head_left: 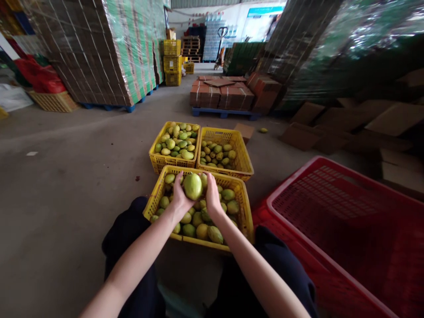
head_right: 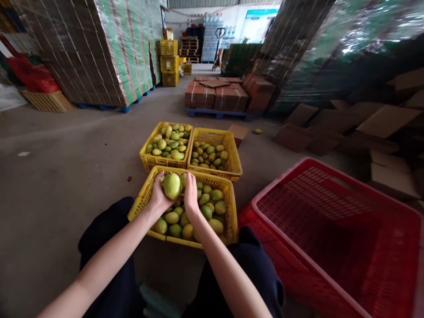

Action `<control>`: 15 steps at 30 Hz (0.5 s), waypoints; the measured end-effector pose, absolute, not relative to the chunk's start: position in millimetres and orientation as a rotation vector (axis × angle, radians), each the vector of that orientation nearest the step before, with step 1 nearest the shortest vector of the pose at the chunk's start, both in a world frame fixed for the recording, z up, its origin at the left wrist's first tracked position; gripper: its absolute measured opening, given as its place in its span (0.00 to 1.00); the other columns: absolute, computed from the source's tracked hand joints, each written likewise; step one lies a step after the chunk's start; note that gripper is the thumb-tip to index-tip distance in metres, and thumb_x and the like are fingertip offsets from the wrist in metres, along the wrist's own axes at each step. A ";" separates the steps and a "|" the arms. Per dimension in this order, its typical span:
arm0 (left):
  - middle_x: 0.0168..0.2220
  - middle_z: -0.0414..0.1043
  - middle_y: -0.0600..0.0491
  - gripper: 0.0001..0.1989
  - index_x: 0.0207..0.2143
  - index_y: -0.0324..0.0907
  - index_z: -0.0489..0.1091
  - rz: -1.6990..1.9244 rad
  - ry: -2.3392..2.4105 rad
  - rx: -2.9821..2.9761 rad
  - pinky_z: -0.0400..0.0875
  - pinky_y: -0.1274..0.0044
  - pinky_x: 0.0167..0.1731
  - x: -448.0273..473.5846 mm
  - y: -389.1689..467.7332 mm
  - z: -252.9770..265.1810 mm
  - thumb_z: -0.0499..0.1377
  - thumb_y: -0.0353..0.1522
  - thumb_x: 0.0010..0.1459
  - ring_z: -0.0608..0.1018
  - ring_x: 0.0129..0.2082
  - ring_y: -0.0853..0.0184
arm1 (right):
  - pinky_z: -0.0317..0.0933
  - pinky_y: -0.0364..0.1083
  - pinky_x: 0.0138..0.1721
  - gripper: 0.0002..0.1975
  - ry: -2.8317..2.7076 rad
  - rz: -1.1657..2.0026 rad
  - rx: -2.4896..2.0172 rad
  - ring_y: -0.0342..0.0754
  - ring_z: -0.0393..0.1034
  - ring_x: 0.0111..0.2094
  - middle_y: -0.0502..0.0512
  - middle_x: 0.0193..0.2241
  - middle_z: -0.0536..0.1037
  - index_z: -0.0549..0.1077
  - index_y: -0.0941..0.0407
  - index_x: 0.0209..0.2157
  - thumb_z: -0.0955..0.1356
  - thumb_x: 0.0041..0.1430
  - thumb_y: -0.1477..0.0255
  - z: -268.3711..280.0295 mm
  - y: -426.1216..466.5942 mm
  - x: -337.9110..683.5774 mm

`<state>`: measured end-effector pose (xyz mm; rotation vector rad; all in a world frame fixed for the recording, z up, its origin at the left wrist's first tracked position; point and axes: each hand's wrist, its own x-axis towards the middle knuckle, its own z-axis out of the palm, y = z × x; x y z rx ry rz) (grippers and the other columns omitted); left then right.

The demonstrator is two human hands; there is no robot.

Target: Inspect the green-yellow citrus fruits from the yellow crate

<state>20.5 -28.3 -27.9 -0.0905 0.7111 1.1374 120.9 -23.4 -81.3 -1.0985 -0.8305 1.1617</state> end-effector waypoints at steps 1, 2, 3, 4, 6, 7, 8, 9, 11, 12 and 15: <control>0.33 0.80 0.47 0.19 0.40 0.39 0.76 1.148 0.697 -0.093 0.79 0.67 0.41 23.4 -28.4 -29.6 0.56 0.44 0.60 0.82 0.42 0.54 | 0.63 0.53 0.61 0.23 -0.970 1.071 -1.145 0.52 0.67 0.58 0.56 0.51 0.76 0.74 0.51 0.48 0.65 0.61 0.50 -83.0 -26.1 117.7; 0.33 0.80 0.48 0.17 0.41 0.39 0.76 1.165 0.674 -0.088 0.79 0.68 0.42 26.0 -28.4 -30.8 0.57 0.42 0.59 0.82 0.42 0.55 | 0.57 0.56 0.65 0.25 -1.088 0.984 -1.199 0.54 0.63 0.62 0.58 0.56 0.72 0.74 0.50 0.51 0.65 0.61 0.49 -83.1 -29.0 115.5; 0.34 0.80 0.48 0.16 0.41 0.39 0.77 1.191 0.647 -0.073 0.79 0.69 0.43 28.0 -28.5 -31.4 0.57 0.40 0.59 0.82 0.42 0.56 | 0.52 0.59 0.68 0.27 -1.194 0.912 -1.242 0.56 0.59 0.65 0.59 0.59 0.69 0.74 0.50 0.54 0.66 0.60 0.48 -81.8 -31.8 114.4; 0.35 0.80 0.49 0.15 0.43 0.40 0.77 1.227 0.617 -0.045 0.78 0.70 0.44 29.3 -28.8 -31.3 0.57 0.39 0.60 0.82 0.43 0.57 | 0.49 0.61 0.69 0.30 -1.304 0.870 -1.252 0.58 0.55 0.67 0.61 0.62 0.65 0.72 0.50 0.56 0.66 0.59 0.47 -79.1 -34.5 114.6; 0.37 0.80 0.50 0.15 0.45 0.41 0.77 1.297 0.567 0.030 0.77 0.72 0.46 29.4 -29.7 -29.8 0.56 0.36 0.61 0.82 0.45 0.59 | 0.48 0.64 0.69 0.33 -1.505 0.776 -1.224 0.62 0.49 0.70 0.62 0.66 0.58 0.70 0.50 0.59 0.68 0.57 0.47 -71.1 -39.2 117.8; 0.38 0.80 0.51 0.15 0.47 0.41 0.76 1.320 0.551 0.072 0.76 0.73 0.48 28.1 -30.3 -28.9 0.55 0.36 0.62 0.81 0.47 0.60 | 0.48 0.65 0.68 0.35 -1.588 0.719 -1.197 0.64 0.48 0.70 0.64 0.67 0.56 0.70 0.51 0.60 0.69 0.57 0.47 -66.6 -41.4 120.0; 0.39 0.80 0.51 0.16 0.48 0.41 0.76 1.336 0.543 0.112 0.75 0.74 0.49 26.0 -31.1 -28.1 0.54 0.36 0.63 0.80 0.49 0.61 | 0.49 0.65 0.68 0.35 -1.657 0.661 -1.165 0.65 0.48 0.70 0.65 0.68 0.55 0.70 0.52 0.60 0.70 0.56 0.47 -62.3 -43.6 121.9; 0.40 0.80 0.51 0.17 0.50 0.41 0.75 1.343 0.537 0.149 0.74 0.74 0.51 23.4 -31.9 -27.9 0.54 0.36 0.63 0.80 0.50 0.62 | 0.50 0.65 0.68 0.36 -1.714 0.603 -1.130 0.66 0.49 0.70 0.67 0.68 0.55 0.70 0.53 0.59 0.71 0.55 0.48 -58.5 -45.7 123.2; 0.43 0.80 0.51 0.17 0.51 0.43 0.75 1.337 0.535 0.205 0.73 0.74 0.53 17.6 -33.7 -29.6 0.55 0.38 0.63 0.79 0.53 0.62 | 0.53 0.66 0.67 0.36 -1.793 0.498 -1.063 0.67 0.52 0.69 0.69 0.67 0.57 0.70 0.54 0.59 0.72 0.54 0.49 -53.3 -49.6 123.5; 0.44 0.80 0.51 0.17 0.51 0.44 0.74 1.332 0.536 0.224 0.73 0.73 0.53 15.2 -34.6 -31.4 0.56 0.39 0.63 0.78 0.53 0.61 | 0.54 0.66 0.66 0.36 -1.824 0.453 -1.034 0.67 0.53 0.68 0.69 0.66 0.58 0.70 0.53 0.59 0.73 0.54 0.49 -52.1 -51.3 122.6; 0.43 0.80 0.52 0.16 0.50 0.49 0.73 1.344 0.538 0.213 0.75 0.70 0.52 12.7 -35.8 -37.5 0.58 0.41 0.62 0.79 0.52 0.60 | 0.56 0.67 0.65 0.34 -1.919 0.316 -0.948 0.67 0.56 0.67 0.68 0.64 0.64 0.69 0.52 0.60 0.73 0.55 0.52 -52.0 -54.5 119.1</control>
